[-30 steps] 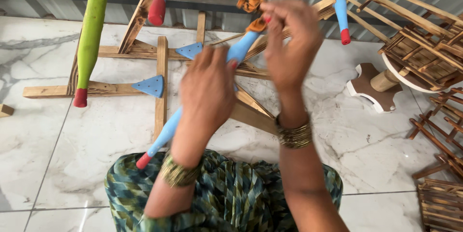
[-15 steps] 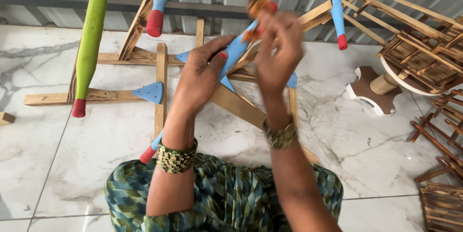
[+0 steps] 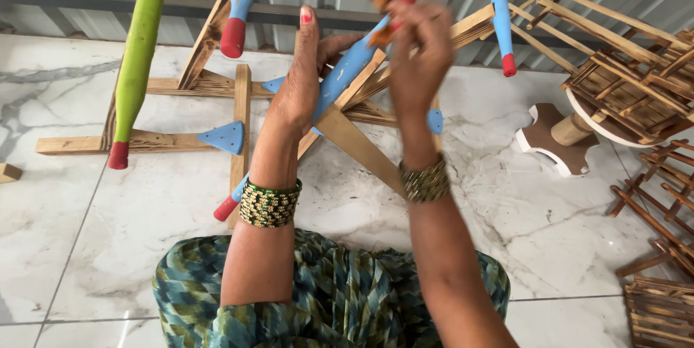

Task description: The person sits on the floor and assembles wooden furniture frames, fitting blue-painted tapered spindles and wooden bars into the frame joints and pressing them together. They also rub a small brown abrasive pad by hand along the wood surfaces of the frame pieces.

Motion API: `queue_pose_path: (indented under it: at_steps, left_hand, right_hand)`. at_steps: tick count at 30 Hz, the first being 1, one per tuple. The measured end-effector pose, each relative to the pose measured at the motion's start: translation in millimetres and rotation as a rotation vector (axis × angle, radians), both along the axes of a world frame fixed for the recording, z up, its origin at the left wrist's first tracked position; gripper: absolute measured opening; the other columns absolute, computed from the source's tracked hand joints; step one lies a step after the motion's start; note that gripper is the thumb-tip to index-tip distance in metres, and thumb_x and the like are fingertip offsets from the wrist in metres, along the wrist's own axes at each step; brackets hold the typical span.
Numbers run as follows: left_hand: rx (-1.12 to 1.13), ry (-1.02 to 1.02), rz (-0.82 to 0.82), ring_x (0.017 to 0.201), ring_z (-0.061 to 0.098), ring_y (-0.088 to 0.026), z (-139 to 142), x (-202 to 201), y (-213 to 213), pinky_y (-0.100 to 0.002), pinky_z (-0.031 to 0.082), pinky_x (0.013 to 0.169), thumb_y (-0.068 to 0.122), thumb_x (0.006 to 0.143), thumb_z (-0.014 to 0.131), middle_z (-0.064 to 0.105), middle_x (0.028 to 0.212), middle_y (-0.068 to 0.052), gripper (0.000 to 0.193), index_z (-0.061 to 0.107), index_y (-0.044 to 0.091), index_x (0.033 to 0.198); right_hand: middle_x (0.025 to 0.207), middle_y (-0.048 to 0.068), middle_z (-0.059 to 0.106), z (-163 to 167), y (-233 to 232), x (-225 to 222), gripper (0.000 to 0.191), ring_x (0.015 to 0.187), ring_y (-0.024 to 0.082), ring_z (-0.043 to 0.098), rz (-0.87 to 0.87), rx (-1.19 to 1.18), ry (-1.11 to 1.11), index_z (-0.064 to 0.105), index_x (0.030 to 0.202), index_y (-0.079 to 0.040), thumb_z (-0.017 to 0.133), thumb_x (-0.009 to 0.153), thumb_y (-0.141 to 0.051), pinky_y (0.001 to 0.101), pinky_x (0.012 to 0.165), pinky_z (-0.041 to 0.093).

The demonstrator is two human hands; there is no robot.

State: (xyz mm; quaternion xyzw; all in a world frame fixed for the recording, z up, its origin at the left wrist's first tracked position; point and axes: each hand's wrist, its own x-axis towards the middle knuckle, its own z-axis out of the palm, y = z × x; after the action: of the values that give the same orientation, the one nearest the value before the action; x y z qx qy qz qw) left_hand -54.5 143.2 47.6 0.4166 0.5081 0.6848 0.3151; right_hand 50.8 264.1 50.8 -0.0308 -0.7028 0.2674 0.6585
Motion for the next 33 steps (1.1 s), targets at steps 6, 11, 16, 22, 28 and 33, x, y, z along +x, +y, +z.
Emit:
queue_pose_path:
  at_steps: [6, 11, 16, 22, 28, 33]
  left_hand:
    - [0.0, -0.078, -0.011, 0.096, 0.06, -0.017, -1.3, -2.3, 5.4, -0.031, 0.049, 0.088, 0.085, 0.09, 0.022, 0.07, 0.105, -0.01, 0.109, 0.065, -0.004, 0.136]
    - [0.01, 0.028, 0.021, 0.087, 0.051, -0.018, -5.0, -6.7, 3.9, -0.031, 0.041, 0.08, 0.088, 0.086, 0.022, 0.069, 0.099, -0.009, 0.115, 0.069, -0.005, 0.137]
    - [0.042, -0.179, -0.1, 0.088, 0.062, -0.018, -8.2, -14.3, 7.8, -0.033, 0.051, 0.082, 0.09, 0.084, 0.027, 0.072, 0.096, -0.012, 0.116, 0.062, -0.007, 0.137]
    - [0.023, -0.081, 0.005, 0.099, 0.063, -0.019, -4.1, -9.5, -1.2, -0.035, 0.051, 0.093, 0.088, 0.088, 0.033, 0.072, 0.107, -0.012, 0.111, 0.065, -0.008, 0.136]
    - [0.15, 0.167, 0.025, 0.104, 0.065, -0.017, -5.1, -2.1, -16.2, -0.033, 0.048, 0.096, 0.082, 0.096, 0.033, 0.072, 0.111, -0.008, 0.099, 0.066, -0.004, 0.133]
    - [0.062, 0.15, 0.088, 0.09, 0.056, -0.014, -4.5, 1.3, -14.4, -0.03, 0.046, 0.084, 0.075, 0.096, 0.034, 0.068, 0.098, -0.006, 0.092, 0.072, -0.003, 0.13]
  right_hand:
    - [0.112, 0.007, 0.065, -89.9, -93.4, 22.5, 0.009, 0.104, 0.024, 0.064, -0.121, 0.14, -0.273, 0.07, 0.102, -0.004, 0.064, 0.099, 0.0, 0.0341, 0.088, 0.054]
    - [0.118, 0.01, 0.062, -131.6, -86.8, 55.6, 0.016, 0.106, 0.021, 0.066, -0.291, -0.057, -0.307, 0.069, 0.112, -0.008, 0.062, 0.099, -0.001, 0.031, 0.088, 0.06]
    - [0.122, 0.01, 0.06, -111.8, -88.6, 49.9, 0.036, 0.111, 0.022, 0.066, -0.132, -0.142, -0.269, 0.06, 0.138, -0.003, 0.06, 0.102, 0.002, 0.0334, 0.099, 0.058]
    - [0.123, 0.009, 0.06, -95.0, -102.5, 19.6, 0.036, 0.11, 0.02, 0.066, -0.074, -0.073, -0.218, 0.062, 0.139, -0.005, 0.063, 0.103, 0.0, 0.0325, 0.097, 0.056]
    - [0.099, 0.01, 0.065, -201.5, -39.0, 91.7, 0.02, 0.09, 0.022, 0.066, -0.364, -0.296, -0.403, 0.075, 0.104, -0.005, 0.058, 0.097, 0.003, 0.0347, 0.081, 0.056]
    - [0.083, 0.012, 0.073, -256.4, 38.6, 148.0, 0.017, 0.075, 0.02, 0.069, -0.239, -0.718, -0.81, 0.075, 0.09, -0.001, 0.058, 0.09, 0.002, 0.0335, 0.069, 0.052]
